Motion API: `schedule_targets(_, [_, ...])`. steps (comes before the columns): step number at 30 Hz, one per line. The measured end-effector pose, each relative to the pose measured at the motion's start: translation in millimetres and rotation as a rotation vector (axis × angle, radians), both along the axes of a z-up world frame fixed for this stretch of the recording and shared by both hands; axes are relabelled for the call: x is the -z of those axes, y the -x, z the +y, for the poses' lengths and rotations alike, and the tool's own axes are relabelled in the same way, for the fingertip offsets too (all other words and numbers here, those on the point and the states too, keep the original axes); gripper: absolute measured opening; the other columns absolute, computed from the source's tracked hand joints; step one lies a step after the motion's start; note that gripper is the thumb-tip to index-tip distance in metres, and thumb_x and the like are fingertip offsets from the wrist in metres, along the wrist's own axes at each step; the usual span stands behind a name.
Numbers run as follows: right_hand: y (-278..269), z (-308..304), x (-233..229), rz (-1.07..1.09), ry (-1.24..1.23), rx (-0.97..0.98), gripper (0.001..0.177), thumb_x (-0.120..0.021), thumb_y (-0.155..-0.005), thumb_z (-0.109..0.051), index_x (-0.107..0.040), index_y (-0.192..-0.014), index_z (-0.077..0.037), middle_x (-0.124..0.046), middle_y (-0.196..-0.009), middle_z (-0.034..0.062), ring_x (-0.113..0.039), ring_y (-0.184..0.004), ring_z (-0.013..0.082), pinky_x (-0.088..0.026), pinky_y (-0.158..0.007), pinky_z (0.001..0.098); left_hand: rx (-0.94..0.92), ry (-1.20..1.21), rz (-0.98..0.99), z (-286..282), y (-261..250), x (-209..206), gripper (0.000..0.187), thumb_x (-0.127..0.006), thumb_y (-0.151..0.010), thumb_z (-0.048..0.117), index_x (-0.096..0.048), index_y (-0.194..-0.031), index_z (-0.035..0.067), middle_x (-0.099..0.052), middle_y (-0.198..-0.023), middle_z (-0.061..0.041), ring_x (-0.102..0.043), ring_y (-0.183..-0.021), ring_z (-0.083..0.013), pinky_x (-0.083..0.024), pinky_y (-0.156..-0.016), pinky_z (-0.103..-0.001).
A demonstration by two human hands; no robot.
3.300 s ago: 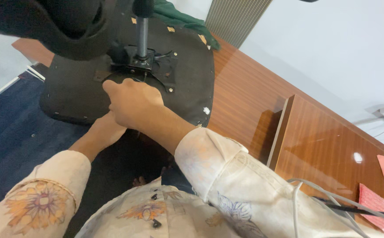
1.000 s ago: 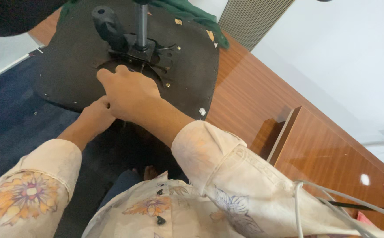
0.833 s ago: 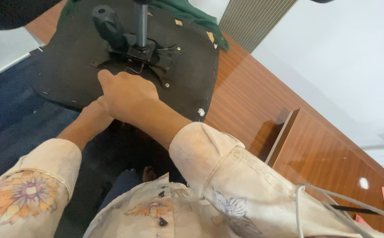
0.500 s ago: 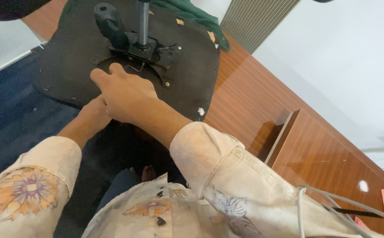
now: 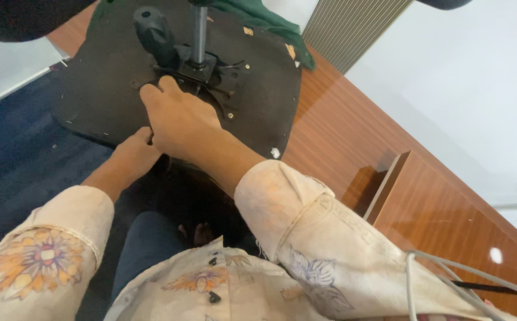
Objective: The person uses a screwdriver to tighten screws into the underside of a black chair base placed on a wooden table. They rotate the screwdriver repeatedly to secure the fasteners while holding the base steady with the other hand.
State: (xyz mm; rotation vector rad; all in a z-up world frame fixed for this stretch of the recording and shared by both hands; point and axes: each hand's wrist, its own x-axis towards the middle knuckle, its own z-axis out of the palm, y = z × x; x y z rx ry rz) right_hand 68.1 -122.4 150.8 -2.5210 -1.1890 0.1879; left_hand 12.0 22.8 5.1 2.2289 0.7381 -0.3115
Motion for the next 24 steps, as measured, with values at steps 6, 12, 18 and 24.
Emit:
schedule_targets(6, [6, 2, -5, 0.054, 0.112, 0.023, 0.029, -0.063, -0.099, -0.034, -0.058, -0.12, -0.015, -0.066, -0.111, 0.0128, -0.073, -0.104, 0.0324, -0.06, -0.082, 0.0453, 0.119, 0.053, -0.181, 3, -2, 8, 0.057, -0.044, -0.103, 0.044, -0.05, -0.146, 0.008, -0.058, -0.14, -0.023, -0.052, -0.133, -0.0396, -0.041, -0.107, -0.047])
schedule_targets(12, [11, 5, -3, 0.112, 0.074, 0.066, 0.037, -0.069, -0.087, -0.025, -0.057, -0.119, -0.015, -0.06, -0.117, 0.0147, -0.07, -0.104, 0.0359, -0.058, -0.084, 0.0488, 0.269, 0.073, -0.289, 11, -6, 26, 0.049, -0.045, -0.104, 0.033, -0.054, -0.145, 0.008, -0.065, -0.137, -0.02, -0.06, -0.128, -0.0323, -0.046, -0.104, -0.043])
schedule_targets(18, [14, -3, 6, -0.016, -0.114, -0.044, 0.047, -0.072, -0.074, -0.018, -0.058, -0.119, -0.018, -0.059, -0.113, 0.0128, -0.071, -0.098, 0.0338, -0.058, -0.076, 0.0481, 0.212, 0.206, -0.291, 12, -8, 33, 0.052, -0.049, -0.1, 0.032, -0.049, -0.149, 0.012, -0.066, -0.132, -0.014, -0.063, -0.117, -0.0246, -0.049, -0.095, -0.039])
schedule_targets(24, [18, -2, 0, 0.061, 0.054, 0.051, 0.029, -0.064, -0.095, -0.03, -0.059, -0.121, -0.02, -0.06, -0.113, 0.0131, -0.072, -0.098, 0.0346, -0.06, -0.077, 0.0469, 0.404, -0.231, -0.214, 24, -18, 58, 0.042, -0.043, -0.111, 0.032, -0.062, -0.141, 0.01, -0.074, -0.119, -0.015, -0.07, -0.105, -0.0283, -0.054, -0.087, -0.041])
